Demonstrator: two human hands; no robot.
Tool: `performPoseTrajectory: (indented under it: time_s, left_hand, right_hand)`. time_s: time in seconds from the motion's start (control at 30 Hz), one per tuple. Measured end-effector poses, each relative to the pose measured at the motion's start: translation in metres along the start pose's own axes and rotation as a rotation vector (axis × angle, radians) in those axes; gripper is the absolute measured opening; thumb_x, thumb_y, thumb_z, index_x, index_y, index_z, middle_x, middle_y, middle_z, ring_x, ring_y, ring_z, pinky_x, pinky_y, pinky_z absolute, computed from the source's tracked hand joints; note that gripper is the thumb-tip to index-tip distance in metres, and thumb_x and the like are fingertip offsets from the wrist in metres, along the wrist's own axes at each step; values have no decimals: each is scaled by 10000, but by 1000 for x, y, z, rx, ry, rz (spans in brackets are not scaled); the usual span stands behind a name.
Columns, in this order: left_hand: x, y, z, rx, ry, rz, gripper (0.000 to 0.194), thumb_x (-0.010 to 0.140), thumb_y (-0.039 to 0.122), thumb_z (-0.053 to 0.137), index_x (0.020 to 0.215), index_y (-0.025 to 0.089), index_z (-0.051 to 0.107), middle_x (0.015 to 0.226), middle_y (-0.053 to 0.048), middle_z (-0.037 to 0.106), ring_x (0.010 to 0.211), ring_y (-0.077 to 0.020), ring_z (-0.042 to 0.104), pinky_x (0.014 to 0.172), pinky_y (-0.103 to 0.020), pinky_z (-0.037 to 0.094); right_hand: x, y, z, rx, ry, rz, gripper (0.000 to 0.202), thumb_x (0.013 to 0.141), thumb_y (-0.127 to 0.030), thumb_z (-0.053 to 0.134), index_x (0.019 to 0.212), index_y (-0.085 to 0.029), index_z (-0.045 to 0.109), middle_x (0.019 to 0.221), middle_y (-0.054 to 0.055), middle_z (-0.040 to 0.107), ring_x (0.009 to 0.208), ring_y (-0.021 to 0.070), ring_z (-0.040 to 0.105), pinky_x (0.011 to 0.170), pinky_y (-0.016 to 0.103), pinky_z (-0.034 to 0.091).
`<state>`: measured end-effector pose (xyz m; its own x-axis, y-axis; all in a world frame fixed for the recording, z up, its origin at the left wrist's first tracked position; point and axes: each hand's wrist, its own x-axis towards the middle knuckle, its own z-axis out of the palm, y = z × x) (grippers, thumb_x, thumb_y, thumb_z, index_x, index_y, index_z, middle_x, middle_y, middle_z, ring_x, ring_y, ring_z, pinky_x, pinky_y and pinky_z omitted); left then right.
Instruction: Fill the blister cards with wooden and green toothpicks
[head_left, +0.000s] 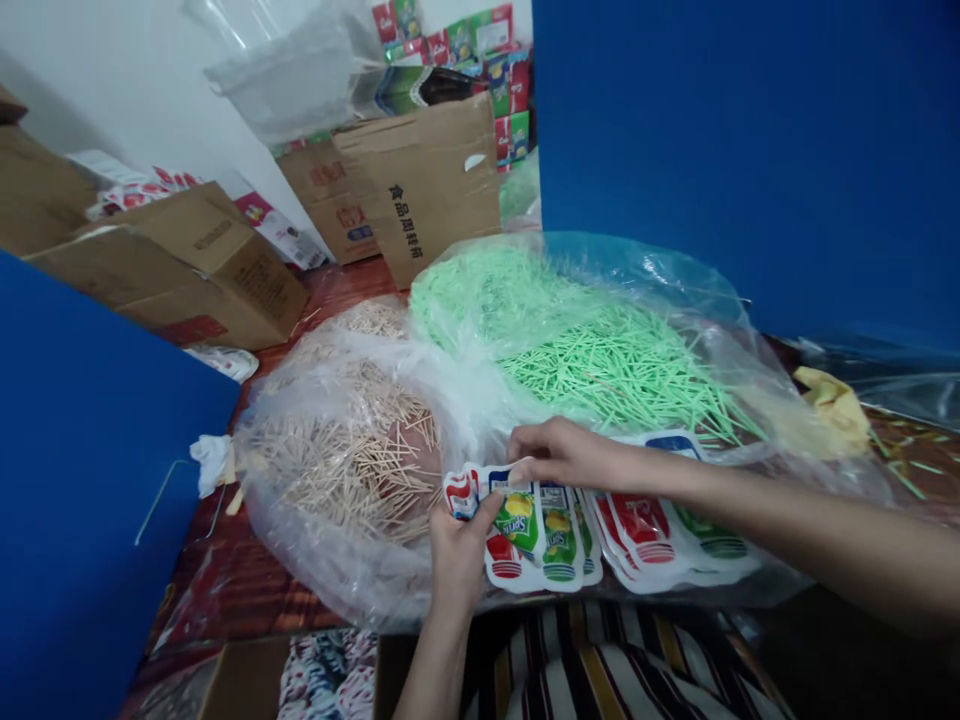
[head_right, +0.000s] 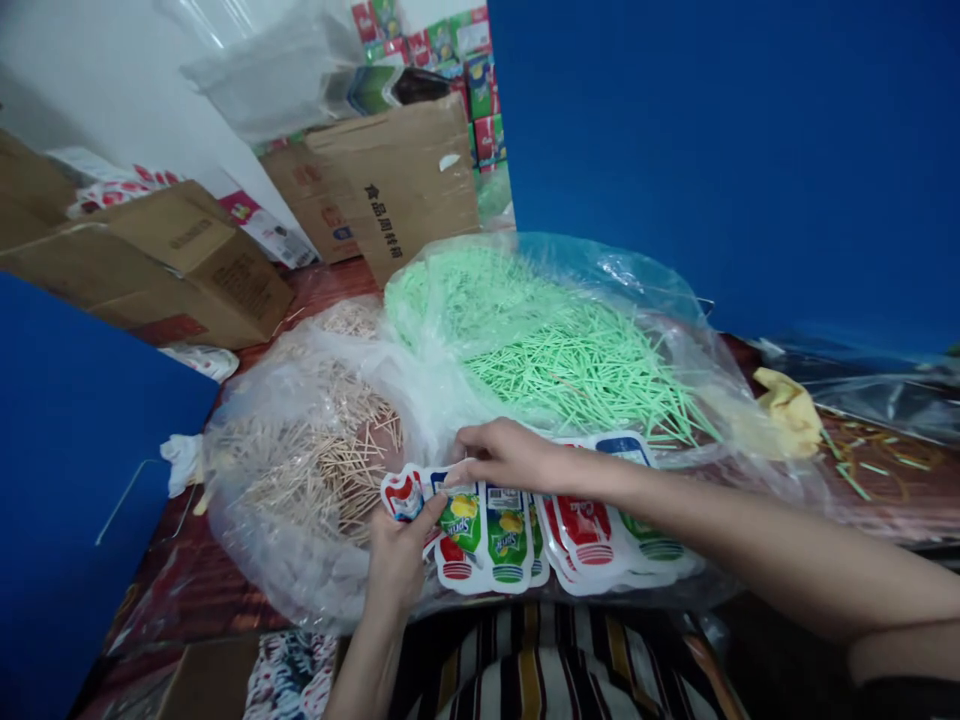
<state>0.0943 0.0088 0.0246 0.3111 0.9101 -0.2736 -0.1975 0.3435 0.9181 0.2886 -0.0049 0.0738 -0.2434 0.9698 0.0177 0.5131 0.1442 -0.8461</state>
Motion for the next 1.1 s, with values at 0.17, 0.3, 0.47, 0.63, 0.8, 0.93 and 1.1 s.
performPoseTrajectory:
  time_s: [0.17, 0.3, 0.47, 0.63, 0.8, 0.93, 1.1]
  left_hand:
    - [-1, 0, 1, 32, 1, -16, 217, 665, 250, 758, 817, 110, 690, 781, -51, 737, 689, -179, 685, 675, -283, 549]
    - [0, -2, -1, 37, 22, -13, 247, 656, 255, 767, 841, 112, 689, 784, -53, 736, 711, -182, 686, 684, -286, 551]
    - [2, -8, -6, 14, 54, -26, 312, 640, 264, 779, 894, 110, 686, 847, -67, 735, 757, -207, 690, 714, -323, 554]
    - [2, -10, -7, 20, 78, -31, 339, 645, 264, 779, 938, 130, 675, 876, -62, 735, 775, -205, 689, 709, -326, 557]
    - [4, 3, -12, -36, 192, 0, 355, 612, 238, 796, 937, 156, 679, 862, -44, 734, 775, -190, 688, 739, -330, 557]
    - [11, 23, -30, -84, 438, 48, 348, 592, 203, 794, 922, 181, 684, 821, -22, 729, 705, -174, 683, 733, -355, 559]
    - [13, 44, -52, -121, 565, 157, 294, 600, 195, 784, 879, 196, 690, 873, -16, 727, 743, -174, 681, 758, -363, 551]
  right_hand:
    - [-1, 34, -73, -369, 238, 220, 295, 868, -395, 496, 928, -159, 662, 791, 55, 691, 674, 148, 601, 590, 234, 395]
    - [-8, 64, -112, -733, 183, 507, 192, 794, -296, 580, 736, -175, 717, 710, 56, 701, 645, 174, 600, 541, 247, 352]
    - [-17, 70, -111, -732, 194, 538, 232, 838, -255, 502, 878, -204, 725, 885, 20, 725, 724, 144, 623, 589, 218, 384]
    - [-12, 76, -100, -813, 201, 632, 225, 785, -295, 562, 724, -145, 718, 731, 81, 705, 647, 180, 603, 537, 251, 339]
    - [-13, 77, -95, -851, 210, 621, 248, 806, -263, 506, 713, -148, 704, 738, 86, 697, 659, 181, 601, 532, 256, 313]
    - [-12, 55, -86, -832, 254, 528, 250, 829, -269, 466, 822, -161, 690, 818, 87, 699, 738, 194, 606, 570, 261, 330]
    - [22, 7, -41, -110, -92, 213, 251, 808, -385, 564, 805, -151, 654, 629, 22, 656, 504, 113, 547, 508, 233, 389]
